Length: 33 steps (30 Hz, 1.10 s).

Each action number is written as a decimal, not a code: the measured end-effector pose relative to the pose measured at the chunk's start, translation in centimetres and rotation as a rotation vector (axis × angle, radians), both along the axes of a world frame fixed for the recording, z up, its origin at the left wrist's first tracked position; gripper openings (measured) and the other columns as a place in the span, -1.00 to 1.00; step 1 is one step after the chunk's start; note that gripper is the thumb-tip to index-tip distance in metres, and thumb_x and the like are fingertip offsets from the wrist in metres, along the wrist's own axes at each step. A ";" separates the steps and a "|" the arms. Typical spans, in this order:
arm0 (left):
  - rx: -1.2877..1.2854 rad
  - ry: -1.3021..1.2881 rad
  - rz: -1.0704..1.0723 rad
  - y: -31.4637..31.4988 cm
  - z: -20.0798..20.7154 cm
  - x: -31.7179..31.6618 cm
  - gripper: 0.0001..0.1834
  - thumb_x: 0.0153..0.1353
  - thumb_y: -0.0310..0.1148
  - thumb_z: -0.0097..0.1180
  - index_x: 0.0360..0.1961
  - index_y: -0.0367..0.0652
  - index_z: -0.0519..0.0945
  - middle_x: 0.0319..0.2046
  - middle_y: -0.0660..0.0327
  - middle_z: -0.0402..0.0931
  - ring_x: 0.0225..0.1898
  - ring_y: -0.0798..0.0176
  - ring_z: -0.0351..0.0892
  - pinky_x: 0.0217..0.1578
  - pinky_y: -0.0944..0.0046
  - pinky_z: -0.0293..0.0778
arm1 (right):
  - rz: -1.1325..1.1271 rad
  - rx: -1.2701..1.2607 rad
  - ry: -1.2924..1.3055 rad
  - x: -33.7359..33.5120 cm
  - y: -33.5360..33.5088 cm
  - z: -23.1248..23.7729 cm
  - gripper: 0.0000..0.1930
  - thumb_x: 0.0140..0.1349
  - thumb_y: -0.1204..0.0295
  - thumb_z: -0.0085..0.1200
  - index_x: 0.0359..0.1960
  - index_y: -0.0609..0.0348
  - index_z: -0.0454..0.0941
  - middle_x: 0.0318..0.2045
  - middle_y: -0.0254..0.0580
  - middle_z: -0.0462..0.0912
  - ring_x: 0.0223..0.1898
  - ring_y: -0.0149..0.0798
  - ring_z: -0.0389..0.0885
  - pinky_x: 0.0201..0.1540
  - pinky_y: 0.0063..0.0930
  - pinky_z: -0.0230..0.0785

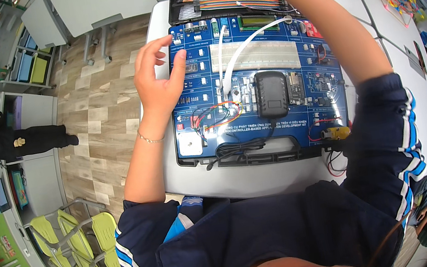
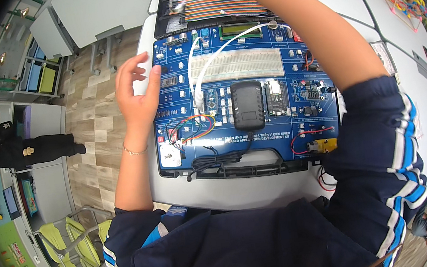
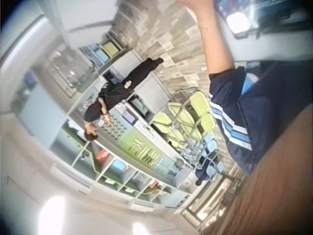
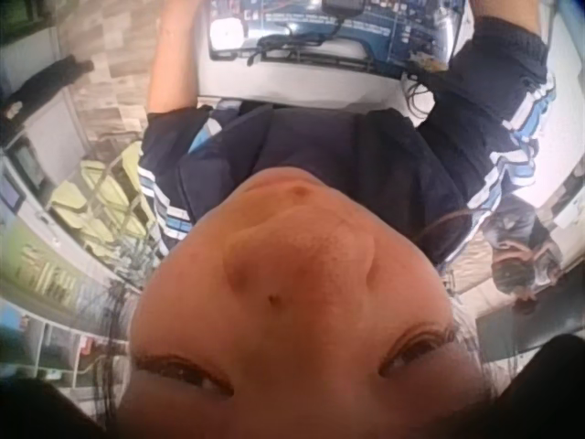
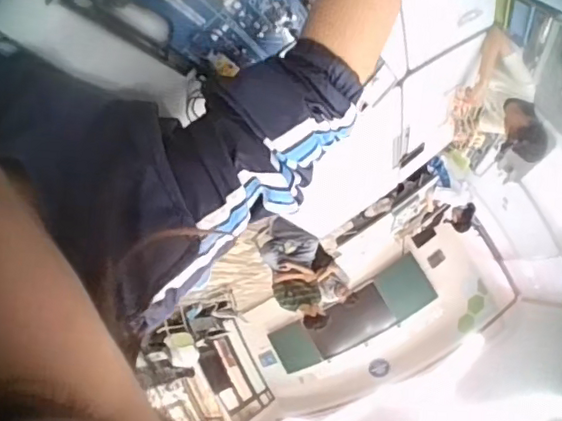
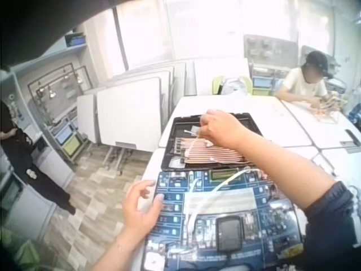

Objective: The person connects white ribbon cables to a blue microcontroller development board, aligning and inserting connectors into headers. They also handle a thin white wire and a yellow battery pack, routing them across the board.

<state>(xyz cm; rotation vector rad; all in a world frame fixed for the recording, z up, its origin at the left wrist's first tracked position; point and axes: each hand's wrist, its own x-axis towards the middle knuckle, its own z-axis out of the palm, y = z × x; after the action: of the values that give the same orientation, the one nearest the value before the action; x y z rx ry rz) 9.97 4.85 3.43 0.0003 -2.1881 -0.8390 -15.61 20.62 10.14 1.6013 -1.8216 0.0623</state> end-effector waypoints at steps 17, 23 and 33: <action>-0.010 0.072 -0.051 0.9 0.6 0.2 -0.80 0.07 -0.51 0.18 -0.22 -0.17 0.63 -0.37 0.20 0.60 -0.35 0.32 0.54 -0.34 0.37 0.46 | -0.016 0.115 -0.160 12.7 3.2 1.6 -0.77 0.04 0.46 0.05 -0.22 -0.03 0.57 -0.35 -0.32 0.53 -0.26 -0.29 0.60 -0.34 -0.41 0.49; -0.276 0.105 -0.010 -1.1 0.3 -0.2 -0.83 -0.01 -0.50 0.23 -0.33 -0.10 0.67 -0.36 0.23 0.60 -0.31 0.23 0.54 -0.26 0.31 0.44 | -0.135 0.027 -0.152 14.6 8.8 1.9 -0.67 -0.03 0.56 0.06 -0.14 0.13 0.54 -0.34 -0.26 0.54 -0.23 -0.22 0.55 -0.27 -0.39 0.43; -0.486 0.363 -0.001 -0.6 1.3 0.6 -0.72 -0.19 -0.53 0.33 -0.36 -0.01 0.69 -0.40 0.35 0.54 -0.37 0.28 0.44 -0.32 0.32 0.36 | -0.072 -0.238 -0.764 23.4 14.0 0.4 -0.67 -0.09 0.68 0.20 -0.20 0.23 0.57 -0.40 -0.06 0.59 -0.44 -0.20 0.57 -0.43 -0.46 0.42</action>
<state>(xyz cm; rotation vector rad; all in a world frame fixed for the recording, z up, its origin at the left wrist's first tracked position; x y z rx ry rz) 10.56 4.20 4.77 -0.3643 -1.9876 -0.2609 7.79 34.65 10.52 1.4353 -2.3102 0.9317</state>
